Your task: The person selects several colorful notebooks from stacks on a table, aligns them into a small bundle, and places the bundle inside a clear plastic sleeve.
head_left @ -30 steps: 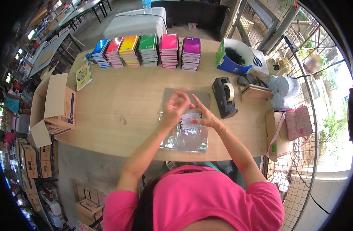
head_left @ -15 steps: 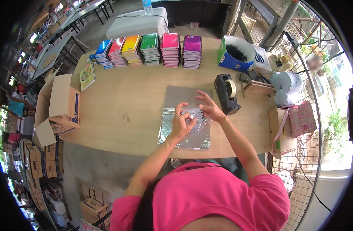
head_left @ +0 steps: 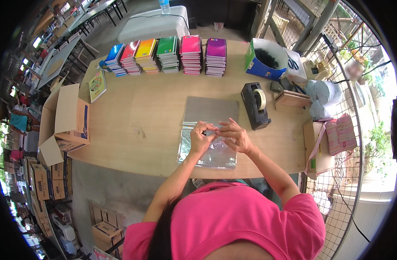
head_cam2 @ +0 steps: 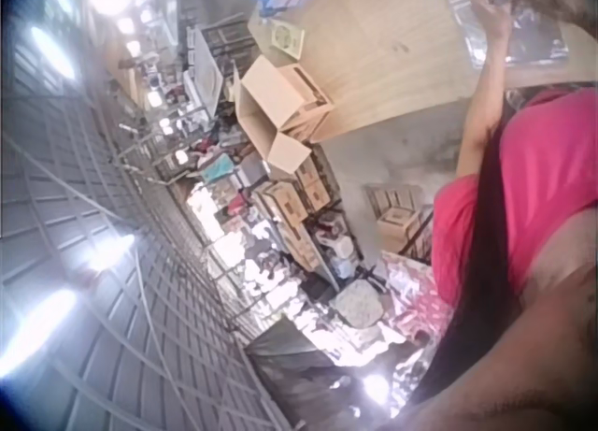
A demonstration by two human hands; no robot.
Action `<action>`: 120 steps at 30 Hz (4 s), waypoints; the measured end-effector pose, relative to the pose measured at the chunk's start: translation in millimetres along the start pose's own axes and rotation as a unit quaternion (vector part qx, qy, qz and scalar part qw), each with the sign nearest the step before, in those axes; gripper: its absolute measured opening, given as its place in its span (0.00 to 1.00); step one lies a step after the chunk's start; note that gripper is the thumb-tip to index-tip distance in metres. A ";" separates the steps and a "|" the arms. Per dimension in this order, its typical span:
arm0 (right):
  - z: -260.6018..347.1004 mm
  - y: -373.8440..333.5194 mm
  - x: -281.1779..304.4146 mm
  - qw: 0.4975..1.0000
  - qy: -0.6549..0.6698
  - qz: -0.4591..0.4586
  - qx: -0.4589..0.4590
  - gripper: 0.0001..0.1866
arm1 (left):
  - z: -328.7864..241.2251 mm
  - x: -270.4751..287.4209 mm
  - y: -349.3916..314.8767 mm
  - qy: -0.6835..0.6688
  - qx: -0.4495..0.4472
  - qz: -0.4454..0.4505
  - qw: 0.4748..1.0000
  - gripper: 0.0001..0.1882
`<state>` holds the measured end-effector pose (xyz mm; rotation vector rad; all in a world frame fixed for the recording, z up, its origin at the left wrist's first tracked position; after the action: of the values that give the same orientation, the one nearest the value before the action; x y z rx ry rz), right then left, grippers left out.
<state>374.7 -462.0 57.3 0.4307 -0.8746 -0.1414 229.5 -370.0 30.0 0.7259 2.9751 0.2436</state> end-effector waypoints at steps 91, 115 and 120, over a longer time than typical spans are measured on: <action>-17.2 -27.2 -73.0 0.908 0.380 -0.085 -0.154 0.60 | 39.6 19.0 -40.1 -0.073 -0.037 0.069 0.994 0.56; 62.8 15.3 37.2 0.985 -0.151 0.077 0.020 0.09 | 18.7 25.5 -66.9 0.011 -0.177 -0.033 0.984 0.37; 73.1 29.5 71.7 0.986 -0.121 0.103 0.046 0.12 | -30.3 25.3 -63.1 0.270 -0.272 0.134 0.914 0.34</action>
<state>362.8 -478.9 161.9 0.4119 -1.1630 0.0379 175.4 -417.7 48.3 1.1172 2.9845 1.4350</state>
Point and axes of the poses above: each hand's wrist, its own y-axis towards the middle knuckle, its own x-axis out of the back of the hand, z = x × y, the point moved 6 cm from there along y, towards the middle knuckle, and after that the axes turned 13 degrees about -y, right-handed, at the moved point
